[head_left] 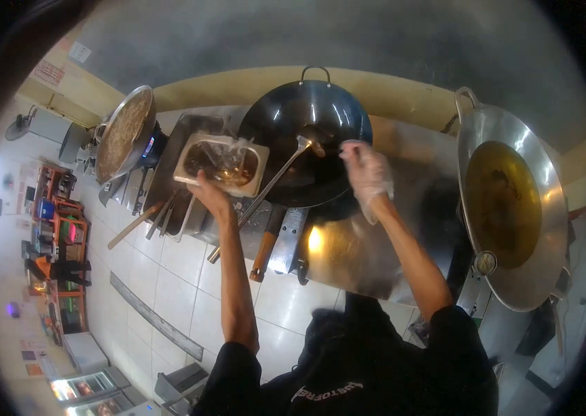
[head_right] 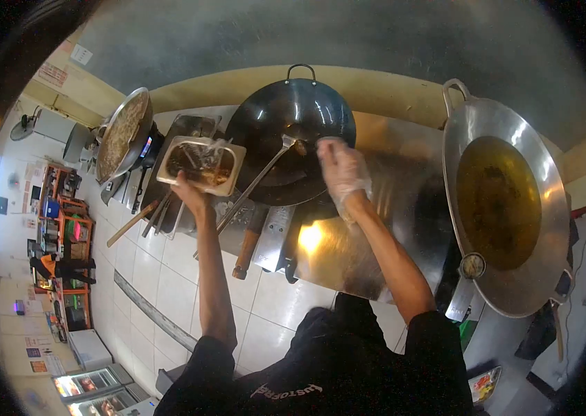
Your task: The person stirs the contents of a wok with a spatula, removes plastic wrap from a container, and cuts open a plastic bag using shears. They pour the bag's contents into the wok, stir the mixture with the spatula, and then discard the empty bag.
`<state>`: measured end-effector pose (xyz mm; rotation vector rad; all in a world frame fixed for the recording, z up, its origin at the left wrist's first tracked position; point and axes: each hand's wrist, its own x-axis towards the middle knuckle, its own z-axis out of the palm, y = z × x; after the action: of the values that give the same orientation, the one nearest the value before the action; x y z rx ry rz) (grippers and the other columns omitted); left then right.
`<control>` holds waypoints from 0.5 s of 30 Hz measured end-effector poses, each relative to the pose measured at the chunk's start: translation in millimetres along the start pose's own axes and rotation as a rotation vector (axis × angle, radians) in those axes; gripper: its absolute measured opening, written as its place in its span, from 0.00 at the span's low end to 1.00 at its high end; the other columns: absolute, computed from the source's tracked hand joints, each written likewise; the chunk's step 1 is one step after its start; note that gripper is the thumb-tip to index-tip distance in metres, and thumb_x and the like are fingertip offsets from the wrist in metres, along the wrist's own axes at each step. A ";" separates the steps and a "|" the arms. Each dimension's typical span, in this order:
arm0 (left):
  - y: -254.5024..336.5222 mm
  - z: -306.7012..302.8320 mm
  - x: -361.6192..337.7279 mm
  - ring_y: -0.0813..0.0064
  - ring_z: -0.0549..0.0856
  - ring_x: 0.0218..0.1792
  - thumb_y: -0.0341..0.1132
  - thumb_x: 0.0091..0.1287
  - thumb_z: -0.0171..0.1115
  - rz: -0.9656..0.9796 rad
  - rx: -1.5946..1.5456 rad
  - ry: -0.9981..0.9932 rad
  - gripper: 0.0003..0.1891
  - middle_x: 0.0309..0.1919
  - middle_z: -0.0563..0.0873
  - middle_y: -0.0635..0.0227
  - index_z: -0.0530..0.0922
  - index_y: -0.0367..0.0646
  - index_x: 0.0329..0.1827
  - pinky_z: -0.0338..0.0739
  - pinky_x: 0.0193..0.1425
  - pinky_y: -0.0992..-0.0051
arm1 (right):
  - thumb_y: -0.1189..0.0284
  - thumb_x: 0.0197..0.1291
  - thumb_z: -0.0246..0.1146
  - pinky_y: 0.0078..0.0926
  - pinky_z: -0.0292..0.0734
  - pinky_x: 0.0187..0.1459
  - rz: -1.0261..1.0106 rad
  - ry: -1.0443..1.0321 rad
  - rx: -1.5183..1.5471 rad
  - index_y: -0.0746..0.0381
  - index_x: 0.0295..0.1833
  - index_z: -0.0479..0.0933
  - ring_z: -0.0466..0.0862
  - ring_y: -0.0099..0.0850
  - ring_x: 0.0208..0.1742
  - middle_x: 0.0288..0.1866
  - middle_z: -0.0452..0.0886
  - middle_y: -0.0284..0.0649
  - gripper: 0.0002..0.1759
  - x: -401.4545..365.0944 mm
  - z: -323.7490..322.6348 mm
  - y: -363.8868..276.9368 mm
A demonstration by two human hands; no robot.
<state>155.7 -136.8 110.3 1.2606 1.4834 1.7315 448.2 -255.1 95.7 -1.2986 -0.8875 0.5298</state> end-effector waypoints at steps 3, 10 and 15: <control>-13.6 -29.0 8.5 0.62 0.74 0.60 0.46 0.70 0.50 -0.308 -0.474 0.007 0.29 0.62 0.72 0.55 0.62 0.36 0.68 0.69 0.63 0.66 | 0.76 0.62 0.50 0.38 0.76 0.50 -0.075 -0.582 -0.387 0.64 0.47 0.77 0.80 0.48 0.51 0.50 0.80 0.49 0.12 13.7 17.3 28.6; 35.5 -83.0 -6.7 0.66 0.78 0.53 0.53 0.68 0.46 -0.369 -0.559 0.115 0.29 0.54 0.78 0.61 0.68 0.39 0.62 0.71 0.60 0.67 | 0.76 0.63 0.50 0.35 0.73 0.60 -0.144 -0.826 -0.546 0.61 0.52 0.78 0.78 0.45 0.59 0.57 0.79 0.46 0.15 9.1 10.4 44.5; 42.9 -100.4 -10.1 0.66 0.79 0.51 0.54 0.68 0.45 -0.409 -0.528 0.081 0.29 0.53 0.78 0.60 0.69 0.38 0.61 0.71 0.59 0.68 | 0.74 0.67 0.48 0.28 0.67 0.66 0.149 -0.636 -0.264 0.60 0.58 0.77 0.75 0.39 0.64 0.62 0.76 0.45 0.18 -1.3 0.3 55.6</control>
<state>78.2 -202.2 151.8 0.5765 1.1144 1.7402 454.8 -243.5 41.7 -1.4659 -1.4266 1.0013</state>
